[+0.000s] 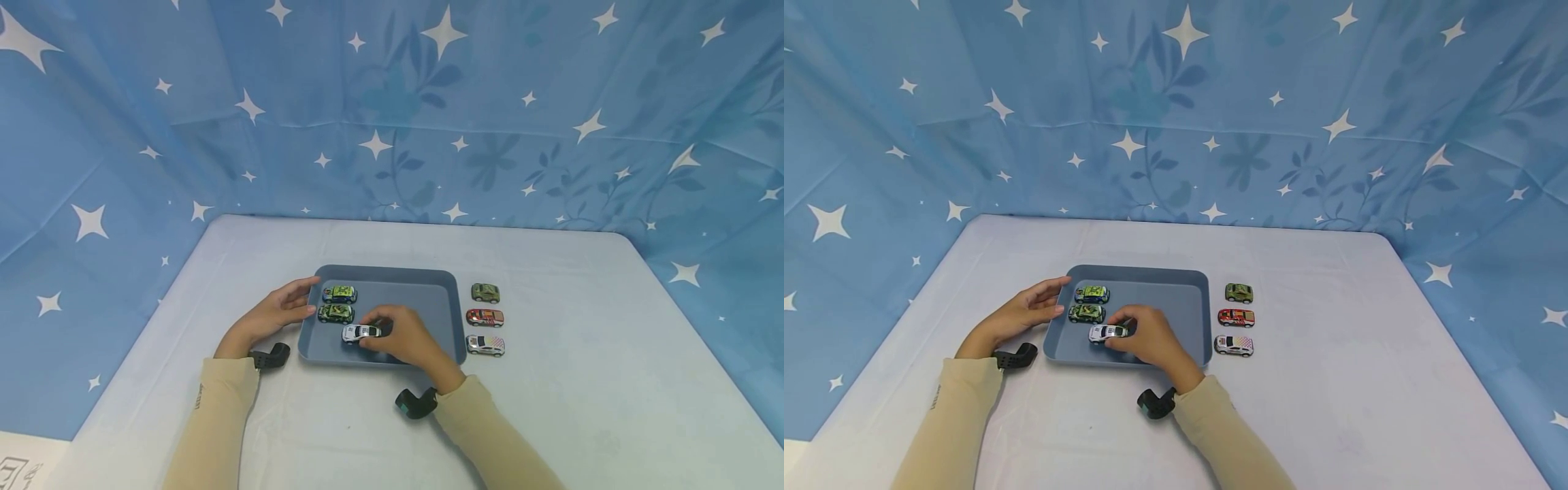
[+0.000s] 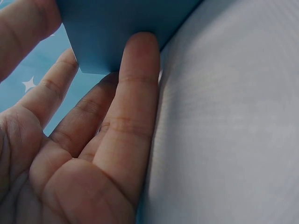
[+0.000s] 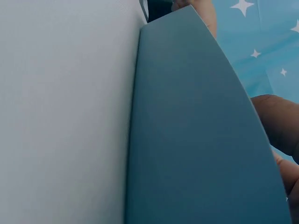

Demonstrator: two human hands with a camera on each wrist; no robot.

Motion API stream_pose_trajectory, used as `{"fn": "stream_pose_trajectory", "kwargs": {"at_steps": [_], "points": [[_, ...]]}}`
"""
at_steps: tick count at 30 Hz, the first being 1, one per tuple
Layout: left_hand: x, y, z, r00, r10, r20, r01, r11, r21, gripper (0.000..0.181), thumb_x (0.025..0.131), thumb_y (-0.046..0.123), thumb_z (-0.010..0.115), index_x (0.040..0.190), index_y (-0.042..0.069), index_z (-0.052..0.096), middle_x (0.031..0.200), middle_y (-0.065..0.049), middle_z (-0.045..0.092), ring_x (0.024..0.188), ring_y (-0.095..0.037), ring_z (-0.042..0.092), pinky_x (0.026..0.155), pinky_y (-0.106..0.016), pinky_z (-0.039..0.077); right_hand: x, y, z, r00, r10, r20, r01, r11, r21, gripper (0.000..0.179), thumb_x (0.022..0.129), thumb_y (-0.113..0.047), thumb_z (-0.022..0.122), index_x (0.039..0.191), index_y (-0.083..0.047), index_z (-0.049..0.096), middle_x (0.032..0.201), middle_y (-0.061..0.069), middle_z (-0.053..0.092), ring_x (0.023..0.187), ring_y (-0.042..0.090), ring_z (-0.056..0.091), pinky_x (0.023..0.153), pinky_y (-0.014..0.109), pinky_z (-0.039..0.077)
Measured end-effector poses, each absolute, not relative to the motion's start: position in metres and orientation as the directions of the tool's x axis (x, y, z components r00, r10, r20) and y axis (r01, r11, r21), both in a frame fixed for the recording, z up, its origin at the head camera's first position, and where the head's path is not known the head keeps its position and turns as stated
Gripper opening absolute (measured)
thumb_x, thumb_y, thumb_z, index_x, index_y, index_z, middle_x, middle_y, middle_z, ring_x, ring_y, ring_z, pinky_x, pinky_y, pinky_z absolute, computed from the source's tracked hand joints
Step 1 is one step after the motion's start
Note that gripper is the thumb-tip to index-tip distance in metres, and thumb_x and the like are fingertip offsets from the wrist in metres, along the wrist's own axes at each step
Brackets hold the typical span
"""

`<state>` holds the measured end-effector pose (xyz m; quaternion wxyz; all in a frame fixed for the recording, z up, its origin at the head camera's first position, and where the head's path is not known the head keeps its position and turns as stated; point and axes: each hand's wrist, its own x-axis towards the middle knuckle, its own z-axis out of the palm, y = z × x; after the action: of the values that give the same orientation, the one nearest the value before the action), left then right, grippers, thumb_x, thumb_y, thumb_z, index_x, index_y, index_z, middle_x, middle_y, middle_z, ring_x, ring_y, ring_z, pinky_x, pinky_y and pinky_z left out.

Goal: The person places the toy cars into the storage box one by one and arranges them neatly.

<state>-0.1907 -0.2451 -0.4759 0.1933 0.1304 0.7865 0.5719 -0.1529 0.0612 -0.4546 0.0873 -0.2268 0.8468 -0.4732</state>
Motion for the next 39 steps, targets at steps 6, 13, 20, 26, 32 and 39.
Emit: {"fn": "stream_pose_trajectory", "kwargs": {"at_steps": [6,13,20,26,32,39], "points": [[-0.191,-0.245,-0.475,-0.894,0.419,-0.159,-0.010,0.336,0.942,0.074,0.109,0.021,0.067,0.170,0.004,0.029,0.175,-0.028,0.023,0.158,-0.055,0.026,0.123,-0.067,0.034,-0.152,0.050,-0.456,-0.892,-0.448,0.060,-0.291,0.466,-0.836,0.024,0.088,-0.009,0.091,0.110,-0.008,0.082,0.110,0.005,0.077,0.096,0.017,0.067,0.089,0.036,0.057],[-0.190,-0.246,-0.476,-0.894,0.420,-0.157,-0.009,0.332,0.943,0.074,0.109,0.021,0.067,0.170,0.004,0.029,0.175,-0.029,0.024,0.157,-0.054,0.029,0.122,-0.067,0.035,-0.154,0.041,-0.456,-0.894,-0.444,0.065,-0.303,0.492,-0.816,0.025,0.088,-0.011,0.091,0.111,-0.007,0.082,0.111,0.006,0.078,0.096,0.019,0.067,0.088,0.035,0.057],[-0.191,-0.247,-0.477,-0.893,0.426,-0.147,-0.003,0.322,0.947,0.074,0.109,0.021,0.067,0.170,0.003,0.029,0.175,-0.028,0.024,0.157,-0.054,0.028,0.122,-0.067,0.035,-0.155,0.034,-0.456,-0.891,-0.447,0.075,-0.320,0.502,-0.804,0.024,0.089,-0.011,0.091,0.110,-0.007,0.081,0.111,0.006,0.077,0.095,0.020,0.068,0.086,0.035,0.057],[-0.191,-0.247,-0.477,-0.892,0.427,-0.148,-0.004,0.321,0.947,0.075,0.108,0.023,0.068,0.170,0.004,0.030,0.175,-0.027,0.023,0.157,-0.055,0.027,0.122,-0.068,0.034,-0.155,0.029,-0.457,-0.895,-0.438,0.082,-0.325,0.518,-0.791,0.023,0.088,-0.011,0.092,0.109,-0.007,0.081,0.110,0.006,0.077,0.093,0.019,0.067,0.084,0.034,0.056],[-0.191,-0.247,-0.477,-0.893,0.422,-0.154,-0.007,0.331,0.944,0.076,0.108,0.023,0.068,0.170,0.004,0.030,0.176,-0.027,0.023,0.158,-0.056,0.026,0.122,-0.068,0.033,-0.156,0.024,-0.457,-0.898,-0.435,0.065,-0.313,0.528,-0.789,0.023,0.089,-0.012,0.091,0.109,-0.008,0.082,0.112,0.006,0.077,0.094,0.020,0.068,0.085,0.035,0.057],[-0.191,-0.246,-0.476,-0.893,0.421,-0.158,-0.005,0.343,0.939,0.075,0.108,0.025,0.067,0.171,0.005,0.030,0.176,-0.026,0.022,0.158,-0.056,0.024,0.123,-0.068,0.032,-0.156,0.018,-0.455,-0.900,-0.434,0.039,-0.293,0.537,-0.791,0.025,0.089,-0.016,0.092,0.111,-0.010,0.083,0.116,0.006,0.077,0.093,0.017,0.067,0.083,0.035,0.057]]}}
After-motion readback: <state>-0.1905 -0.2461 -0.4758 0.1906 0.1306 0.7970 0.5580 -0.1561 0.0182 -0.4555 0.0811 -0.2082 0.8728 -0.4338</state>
